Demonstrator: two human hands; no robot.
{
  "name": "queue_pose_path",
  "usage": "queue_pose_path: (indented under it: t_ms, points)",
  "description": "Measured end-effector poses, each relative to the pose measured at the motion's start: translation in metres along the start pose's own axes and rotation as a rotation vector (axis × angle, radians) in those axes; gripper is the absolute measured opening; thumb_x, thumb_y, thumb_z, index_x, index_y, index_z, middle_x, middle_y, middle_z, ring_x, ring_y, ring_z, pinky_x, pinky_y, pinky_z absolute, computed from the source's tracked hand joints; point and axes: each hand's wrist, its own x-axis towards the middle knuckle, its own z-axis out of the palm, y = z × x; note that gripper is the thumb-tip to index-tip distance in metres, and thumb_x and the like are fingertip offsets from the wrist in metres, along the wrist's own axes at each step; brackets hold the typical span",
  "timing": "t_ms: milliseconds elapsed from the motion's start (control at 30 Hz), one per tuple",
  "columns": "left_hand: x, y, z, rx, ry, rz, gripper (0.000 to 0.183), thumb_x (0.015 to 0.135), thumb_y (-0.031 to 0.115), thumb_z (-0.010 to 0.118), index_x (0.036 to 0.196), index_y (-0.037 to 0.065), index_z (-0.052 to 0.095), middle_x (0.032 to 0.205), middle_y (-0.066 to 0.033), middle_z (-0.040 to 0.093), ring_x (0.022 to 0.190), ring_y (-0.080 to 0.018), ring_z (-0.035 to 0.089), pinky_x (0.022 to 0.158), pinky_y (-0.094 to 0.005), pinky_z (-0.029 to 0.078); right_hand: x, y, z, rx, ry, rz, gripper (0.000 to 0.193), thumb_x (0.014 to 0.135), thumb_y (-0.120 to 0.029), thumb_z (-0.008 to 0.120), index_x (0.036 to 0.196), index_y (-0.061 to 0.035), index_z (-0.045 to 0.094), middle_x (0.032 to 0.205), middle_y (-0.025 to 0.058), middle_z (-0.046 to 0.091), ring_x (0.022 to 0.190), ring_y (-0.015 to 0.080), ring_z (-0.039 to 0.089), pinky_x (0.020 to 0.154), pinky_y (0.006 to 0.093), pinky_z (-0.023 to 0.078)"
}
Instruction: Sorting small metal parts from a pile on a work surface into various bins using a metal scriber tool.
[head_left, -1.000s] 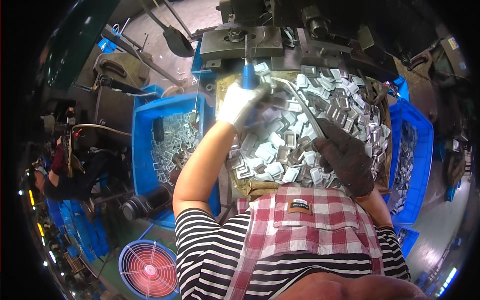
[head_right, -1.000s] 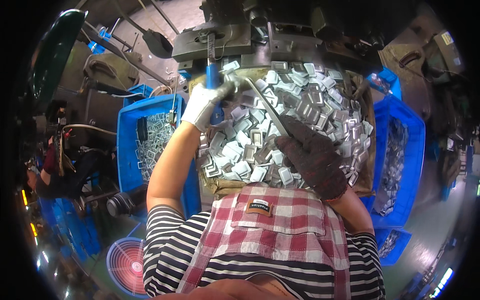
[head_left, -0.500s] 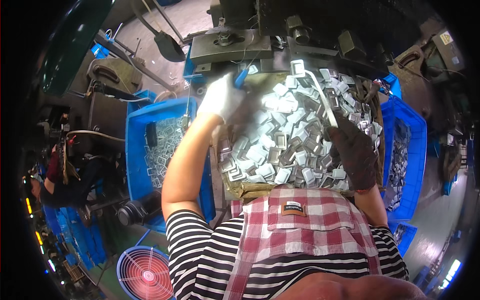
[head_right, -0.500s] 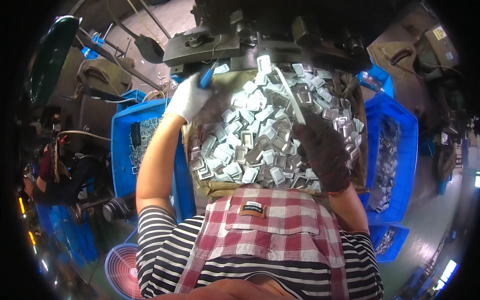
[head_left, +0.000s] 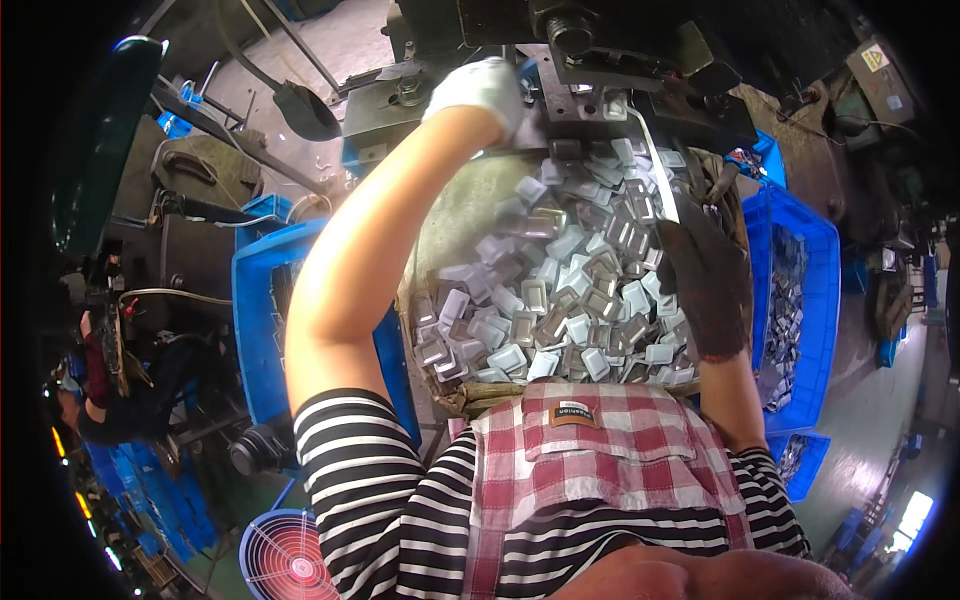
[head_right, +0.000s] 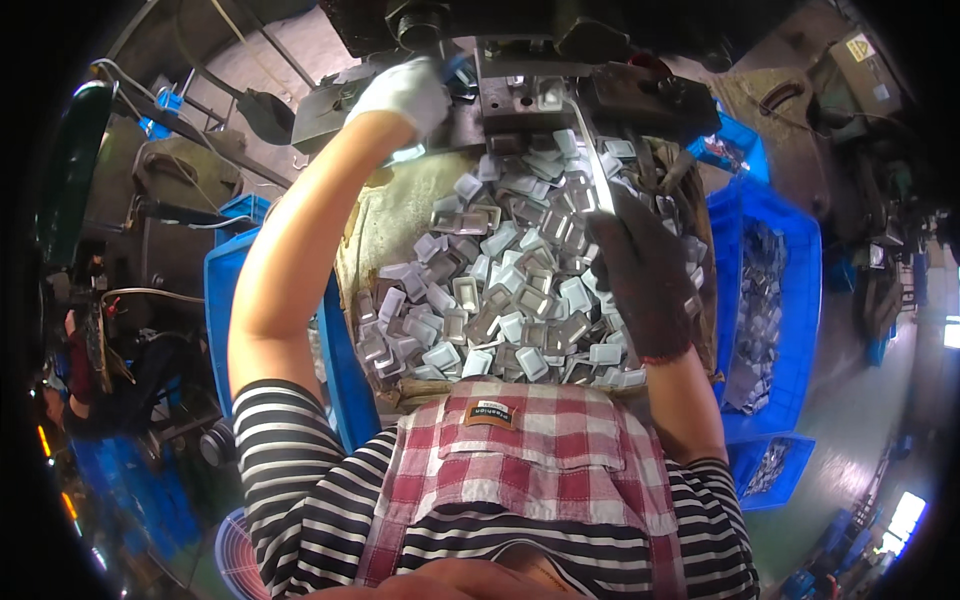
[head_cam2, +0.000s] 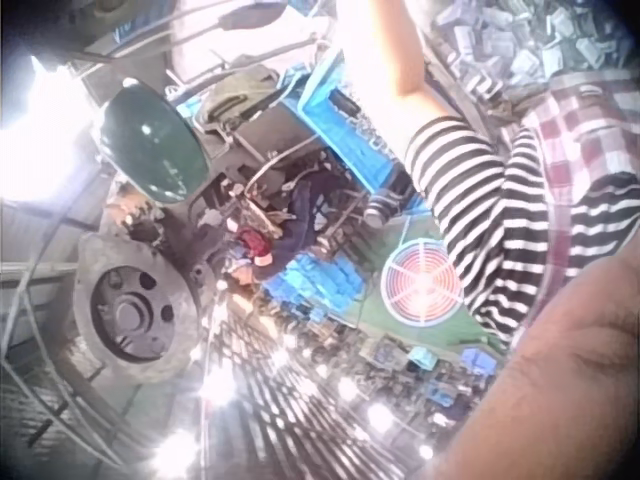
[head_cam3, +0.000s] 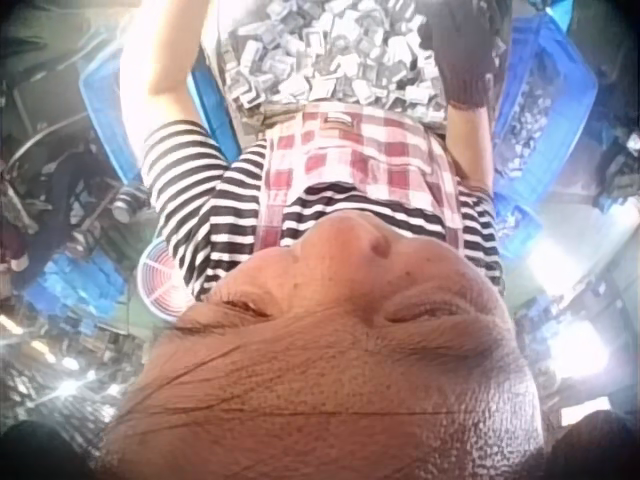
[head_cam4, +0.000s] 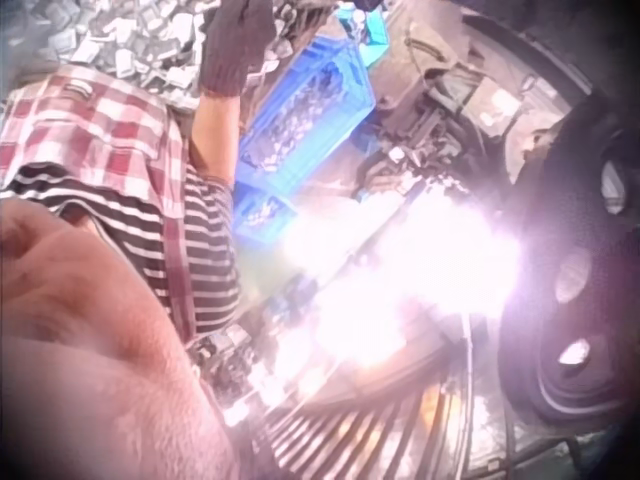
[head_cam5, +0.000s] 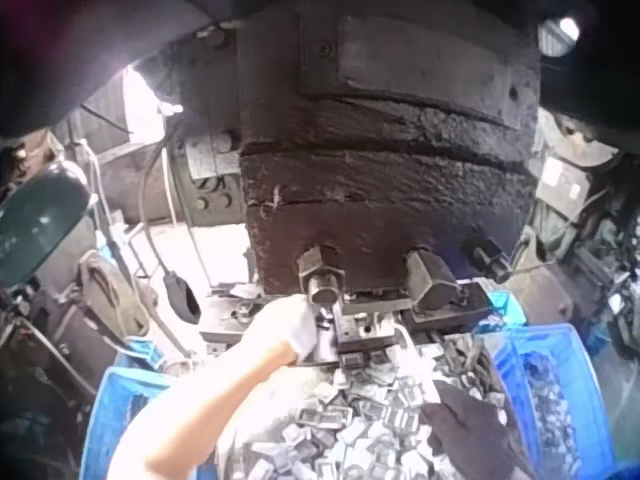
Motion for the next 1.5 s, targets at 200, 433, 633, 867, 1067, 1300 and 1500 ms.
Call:
queue_pose_path:
  t_ms: [200,433,633,867,1067,1300,1500]
  points:
    - [-0.040,-0.052,0.054,-0.324,0.156,-0.126,0.048,0.086,0.038,0.071,0.102,-0.006,0.064,0.090,-0.0255,0.070,0.078,-0.0326,0.071,0.074,-0.0403,0.055,0.036,-0.006,0.024,-0.107,-0.071,-0.112,0.027,0.095,-0.022,0.061,0.116,-0.0077,0.066,0.072,0.0036,0.063,0.058,0.0113,0.058,0.055,0.0297,0.047]
    - [-0.077,-0.070,0.074,-0.860,0.168,-0.168,0.036,0.087,0.033,0.074,0.101,0.001,0.065,0.081,-0.0076,0.068,0.060,-0.0133,0.061,0.055,-0.0288,0.050,0.058,0.028,0.020,-0.565,0.046,-0.624,0.034,0.093,-0.025,0.065,0.124,-0.0097,0.064,0.085,0.0103,0.068,0.068,0.0208,0.064,0.062,0.0347,0.051]
    - [-0.100,-0.056,0.073,-1.488,0.050,-0.273,0.023,0.089,0.021,0.074,0.099,0.003,0.065,0.078,-0.0060,0.067,0.056,-0.0110,0.058,0.051,-0.0249,0.047,0.022,-0.006,-0.001,0.118,0.014,-0.090,0.034,0.093,-0.008,0.062,0.127,-0.0072,0.062,0.086,-0.0003,0.066,0.065,0.0012,0.056,0.048,0.0198,0.042]
    - [-0.112,-0.030,0.069,-1.695,-0.096,-0.318,0.020,0.093,0.016,0.069,0.099,-0.003,0.065,0.079,-0.0110,0.069,0.061,-0.0134,0.062,0.056,-0.0246,0.049,-0.043,-0.006,0.010,0.017,-0.228,0.155,0.040,0.094,-0.011,0.064,0.133,-0.0047,0.061,0.075,0.0015,0.066,0.051,0.0045,0.054,0.047,0.0220,0.044]
    - [-0.114,-0.042,0.077,-1.590,-0.236,-0.305,0.028,0.094,0.034,0.068,0.105,0.009,0.067,0.097,-0.0042,0.072,0.086,-0.0159,0.068,0.064,-0.0427,0.062,-0.049,-0.011,0.017,-0.020,-0.370,0.120,0.042,0.094,-0.014,0.066,0.134,-0.0038,0.060,0.074,0.0011,0.066,0.055,0.0039,0.055,0.050,0.0238,0.046]
    - [-0.122,-0.030,0.068,-1.779,-0.123,-0.427,0.019,0.093,0.013,0.067,0.093,-0.006,0.066,0.079,-0.0118,0.069,0.063,-0.0156,0.064,0.061,-0.0279,0.052,-0.050,-0.008,0.020,-0.067,-0.341,0.128,0.042,0.095,-0.012,0.063,0.136,-0.0056,0.060,0.074,0.0017,0.067,0.054,0.0048,0.055,0.050,0.0242,0.047]
    - [-0.108,-0.038,0.081,-1.860,-0.147,-0.310,0.020,0.093,0.012,0.066,0.092,-0.007,0.062,0.077,-0.0114,0.066,0.059,-0.0161,0.060,0.057,-0.0292,0.051,-0.048,-0.004,0.020,0.011,-0.319,0.134,0.042,0.095,-0.017,0.067,0.135,-0.0055,0.060,0.075,0.0013,0.067,0.057,0.0044,0.056,0.052,0.0241,0.048]
